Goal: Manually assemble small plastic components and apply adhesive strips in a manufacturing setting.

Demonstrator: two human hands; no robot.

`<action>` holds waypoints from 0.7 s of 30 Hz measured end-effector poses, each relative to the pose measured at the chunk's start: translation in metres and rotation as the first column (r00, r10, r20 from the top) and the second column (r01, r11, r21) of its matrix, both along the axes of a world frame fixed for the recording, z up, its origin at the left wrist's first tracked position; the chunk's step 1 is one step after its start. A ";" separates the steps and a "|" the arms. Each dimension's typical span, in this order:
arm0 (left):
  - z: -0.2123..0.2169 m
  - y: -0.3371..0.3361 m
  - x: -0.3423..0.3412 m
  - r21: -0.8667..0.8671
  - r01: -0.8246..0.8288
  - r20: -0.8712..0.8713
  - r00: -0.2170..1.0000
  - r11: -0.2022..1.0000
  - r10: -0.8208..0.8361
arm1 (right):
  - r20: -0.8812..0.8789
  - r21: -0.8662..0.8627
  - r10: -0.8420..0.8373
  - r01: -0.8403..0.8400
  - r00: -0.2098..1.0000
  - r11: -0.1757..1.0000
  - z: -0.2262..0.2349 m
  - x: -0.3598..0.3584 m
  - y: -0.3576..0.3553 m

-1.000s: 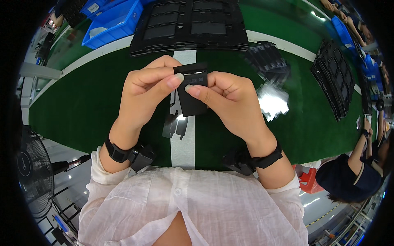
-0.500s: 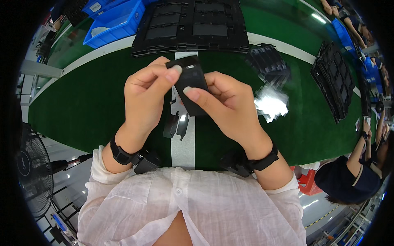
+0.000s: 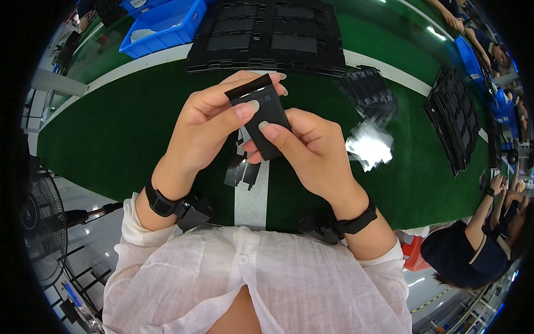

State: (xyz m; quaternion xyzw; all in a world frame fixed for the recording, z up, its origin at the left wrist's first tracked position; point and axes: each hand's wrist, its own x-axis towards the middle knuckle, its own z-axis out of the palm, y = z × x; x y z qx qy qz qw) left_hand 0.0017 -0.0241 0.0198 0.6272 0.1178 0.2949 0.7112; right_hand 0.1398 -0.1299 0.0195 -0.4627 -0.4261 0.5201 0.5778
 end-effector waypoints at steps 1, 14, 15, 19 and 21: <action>0.000 0.001 0.000 -0.001 0.001 0.001 1.000 1.000 -0.001 | 0.002 0.003 0.003 -0.003 1.000 1.000 -0.001 0.000 0.000; 0.005 0.021 -0.004 0.888 -0.221 0.128 0.961 0.404 0.245 | 0.110 0.037 -0.042 0.038 0.993 0.999 -0.002 -0.001 -0.002; 0.005 0.021 -0.004 0.930 -0.220 0.141 0.953 0.294 0.268 | 0.109 0.038 -0.045 0.041 0.993 0.998 -0.002 -0.001 -0.002; 0.000 0.017 -0.004 0.915 -0.330 0.238 0.906 0.232 0.351 | 0.028 0.027 -0.089 0.088 0.996 0.996 0.004 -0.004 -0.002; -0.003 0.014 -0.004 0.884 -0.382 0.250 0.872 0.268 0.421 | 0.044 0.025 -0.087 0.086 0.995 0.996 0.001 -0.002 -0.002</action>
